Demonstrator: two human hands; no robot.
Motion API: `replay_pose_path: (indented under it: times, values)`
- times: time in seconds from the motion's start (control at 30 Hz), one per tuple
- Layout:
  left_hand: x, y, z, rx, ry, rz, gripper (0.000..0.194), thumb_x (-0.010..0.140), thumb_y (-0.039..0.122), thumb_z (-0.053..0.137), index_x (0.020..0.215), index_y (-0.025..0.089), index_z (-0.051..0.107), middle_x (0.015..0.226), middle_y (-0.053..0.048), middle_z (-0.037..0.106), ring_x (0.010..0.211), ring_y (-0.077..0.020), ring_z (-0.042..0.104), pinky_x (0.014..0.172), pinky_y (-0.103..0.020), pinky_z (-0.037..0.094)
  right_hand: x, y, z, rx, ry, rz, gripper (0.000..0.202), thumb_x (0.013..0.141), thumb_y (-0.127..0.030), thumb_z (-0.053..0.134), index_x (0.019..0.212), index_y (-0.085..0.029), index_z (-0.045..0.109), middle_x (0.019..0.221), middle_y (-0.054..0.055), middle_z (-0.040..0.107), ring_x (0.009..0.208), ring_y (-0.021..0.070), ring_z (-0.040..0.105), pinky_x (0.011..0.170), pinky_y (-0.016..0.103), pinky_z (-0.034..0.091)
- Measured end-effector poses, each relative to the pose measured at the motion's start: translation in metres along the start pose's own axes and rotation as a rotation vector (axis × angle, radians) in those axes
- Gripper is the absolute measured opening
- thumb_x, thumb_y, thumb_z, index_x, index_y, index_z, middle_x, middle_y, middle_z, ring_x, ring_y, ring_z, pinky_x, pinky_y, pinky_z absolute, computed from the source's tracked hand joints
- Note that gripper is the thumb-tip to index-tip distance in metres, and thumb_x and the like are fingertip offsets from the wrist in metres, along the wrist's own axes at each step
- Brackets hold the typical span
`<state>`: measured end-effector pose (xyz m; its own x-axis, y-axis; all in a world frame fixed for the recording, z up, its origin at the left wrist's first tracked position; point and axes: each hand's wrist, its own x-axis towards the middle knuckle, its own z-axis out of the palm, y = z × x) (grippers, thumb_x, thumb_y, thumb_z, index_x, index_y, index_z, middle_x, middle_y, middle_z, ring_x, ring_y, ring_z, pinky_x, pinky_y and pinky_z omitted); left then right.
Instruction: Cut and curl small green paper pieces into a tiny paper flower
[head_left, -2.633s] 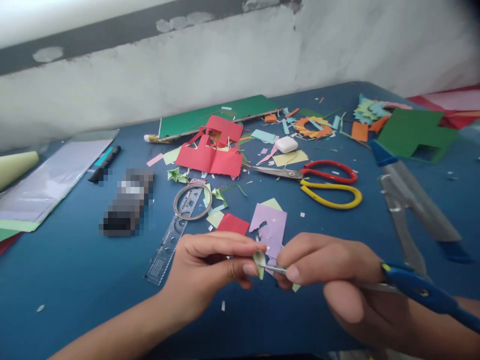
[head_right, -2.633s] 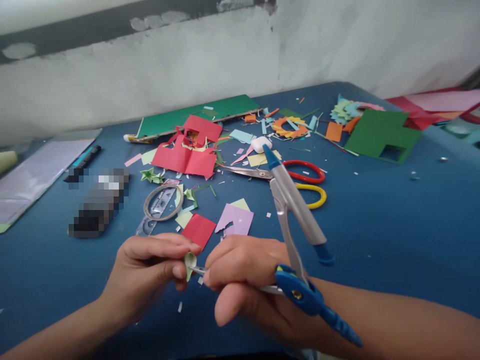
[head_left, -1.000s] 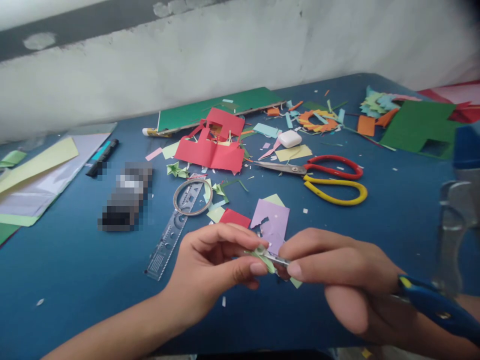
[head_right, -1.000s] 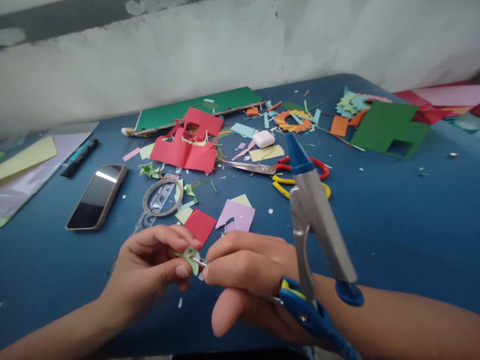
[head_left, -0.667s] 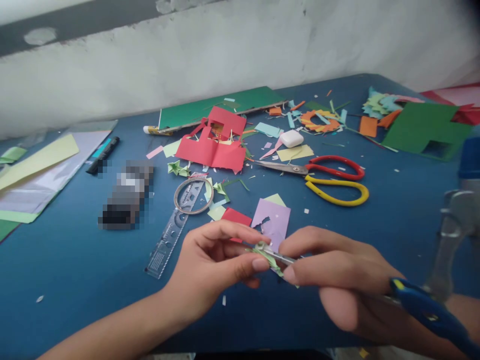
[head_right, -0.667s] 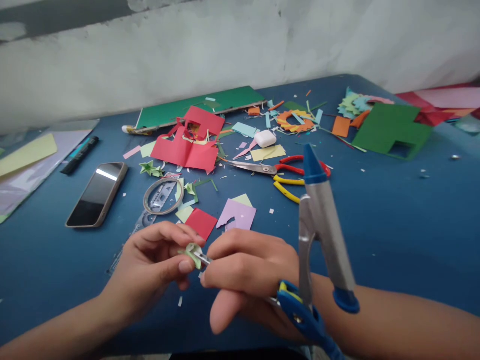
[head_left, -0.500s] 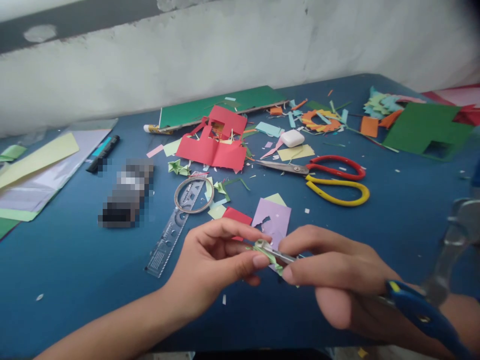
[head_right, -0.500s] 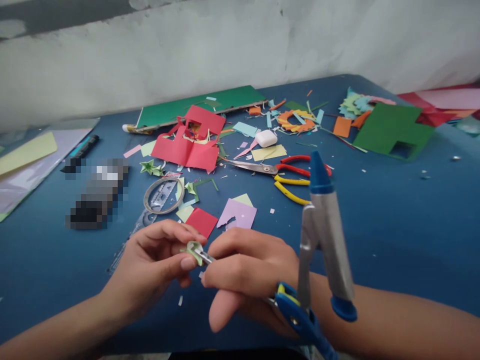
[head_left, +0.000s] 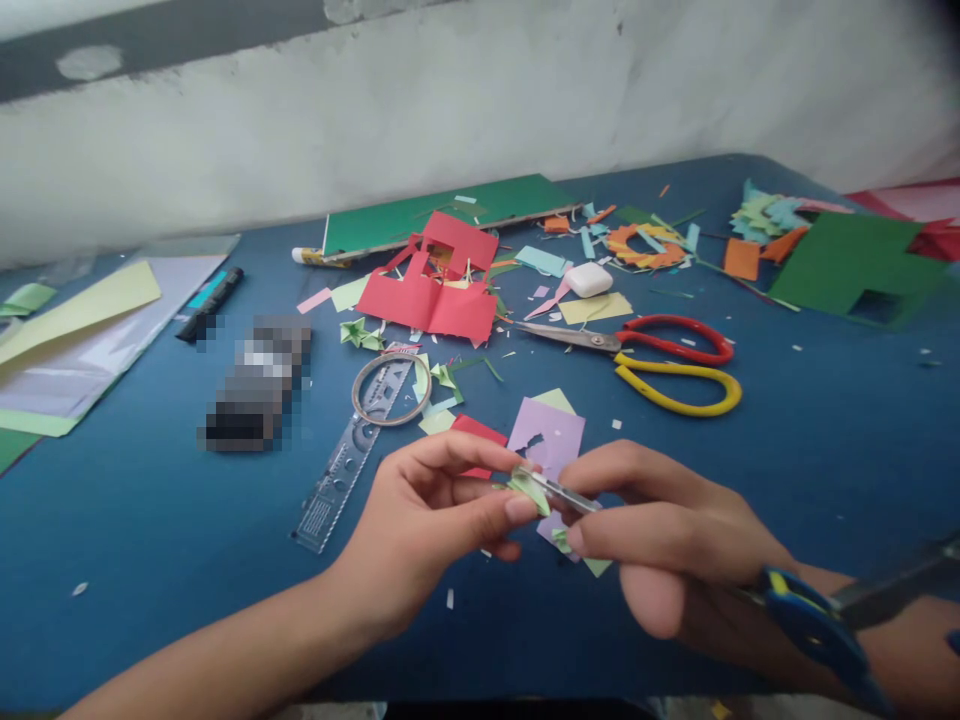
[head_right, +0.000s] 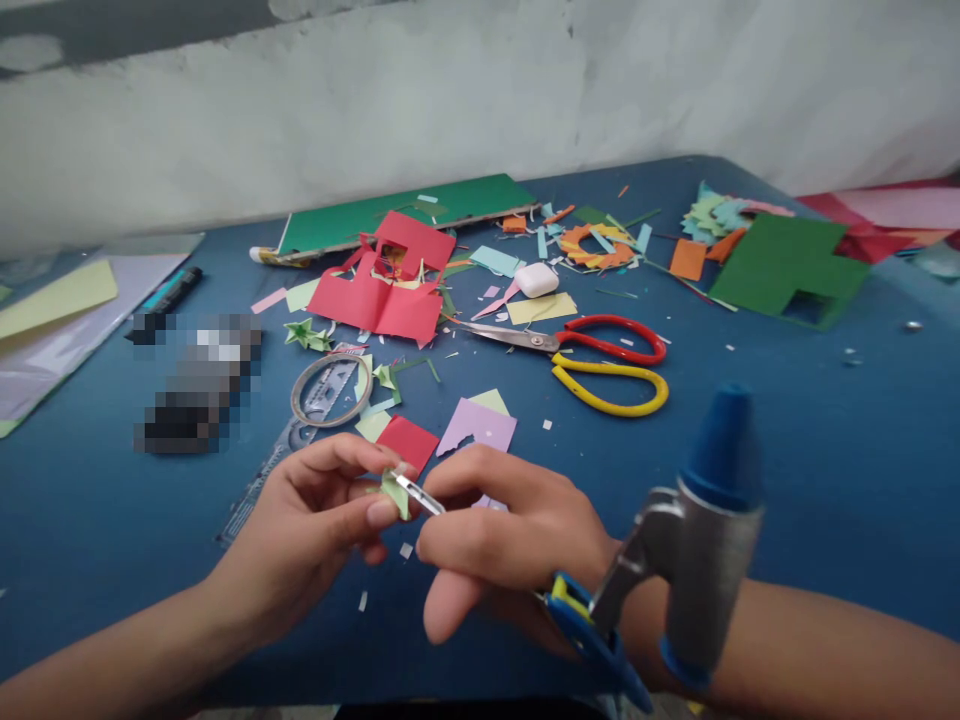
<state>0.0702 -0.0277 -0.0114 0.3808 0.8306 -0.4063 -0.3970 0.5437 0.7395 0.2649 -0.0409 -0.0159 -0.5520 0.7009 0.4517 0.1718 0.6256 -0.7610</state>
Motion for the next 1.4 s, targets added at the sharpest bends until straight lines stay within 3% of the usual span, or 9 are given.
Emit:
replay_pose_path:
  times: [0.13,0.33,0.4,0.5,0.67,0.97,1.2,1.4]
  values:
    - [0.001,0.000,0.000,0.008,-0.006,0.006,0.017,0.061,0.009,0.082,0.072,0.017,0.071,0.066,0.002,0.074,0.056,-0.0089,0.067,0.046,-0.011,0.053,0.002,0.003,-0.006,-0.018,-0.028,-0.038,0.013,0.091,-0.025,0.052,0.103,-0.025,0.057,0.095,0.004,0.061,0.080,0.0116,0.064,0.067,0.019,0.052]
    - [0.004,-0.001,-0.002,0.088,0.001,0.024,0.015,0.062,0.011,0.081,0.073,0.019,0.073,0.067,0.003,0.072,0.057,-0.0083,0.066,0.049,-0.013,0.055,0.008,0.010,0.009,-0.031,0.307,0.001,0.010,0.085,-0.017,0.060,0.090,-0.024,0.054,0.087,0.000,0.058,0.082,0.0120,0.060,0.074,0.024,0.051]
    - [0.004,-0.001,-0.003,0.127,-0.001,0.019,0.015,0.063,0.013,0.081,0.074,0.019,0.074,0.065,0.002,0.072,0.056,-0.0079,0.065,0.050,-0.014,0.055,0.011,0.011,0.013,0.012,0.341,0.058,0.016,0.080,-0.011,0.062,0.085,-0.023,0.053,0.084,0.000,0.058,0.081,0.0127,0.059,0.073,0.026,0.052]
    - [0.004,-0.001,-0.003,0.179,0.006,0.023,0.015,0.063,0.015,0.082,0.076,0.019,0.075,0.066,0.001,0.072,0.056,-0.0084,0.064,0.052,-0.015,0.054,0.015,0.013,0.014,0.055,0.294,0.070,0.019,0.078,-0.006,0.062,0.084,-0.022,0.054,0.085,0.000,0.058,0.082,0.0123,0.060,0.072,0.025,0.052]
    - [0.003,-0.001,-0.003,0.197,-0.028,0.064,0.013,0.065,0.014,0.080,0.076,0.021,0.076,0.075,0.001,0.076,0.058,-0.0082,0.065,0.055,-0.015,0.054,0.014,0.016,0.010,0.076,0.176,-0.033,0.021,0.079,-0.001,0.057,0.088,-0.020,0.056,0.087,0.000,0.061,0.082,0.0098,0.061,0.071,0.021,0.050]
    - [0.002,-0.001,-0.002,0.210,-0.017,0.055,0.015,0.068,0.011,0.077,0.074,0.024,0.077,0.069,0.005,0.075,0.059,-0.0053,0.065,0.059,-0.010,0.054,0.010,0.018,0.009,-0.111,0.062,-0.062,0.024,0.084,-0.002,0.049,0.093,-0.024,0.053,0.091,0.002,0.060,0.082,0.0112,0.060,0.073,0.022,0.048]
    - [0.003,-0.001,-0.003,0.197,0.014,0.031,0.014,0.065,0.010,0.078,0.073,0.022,0.077,0.063,0.005,0.074,0.055,-0.0054,0.065,0.056,-0.011,0.053,0.009,0.023,0.017,-0.079,0.090,-0.075,0.019,0.084,-0.004,0.047,0.080,-0.023,0.045,0.089,0.000,0.057,0.079,0.0101,0.056,0.066,0.021,0.044]
    - [0.004,-0.002,-0.002,0.211,0.037,0.029,0.014,0.062,0.010,0.079,0.071,0.021,0.076,0.062,0.003,0.072,0.055,-0.0050,0.062,0.054,-0.011,0.049,0.009,0.019,0.017,0.081,0.108,0.046,0.019,0.086,-0.005,0.044,0.080,-0.023,0.043,0.086,-0.002,0.054,0.078,0.0103,0.054,0.067,0.022,0.044]
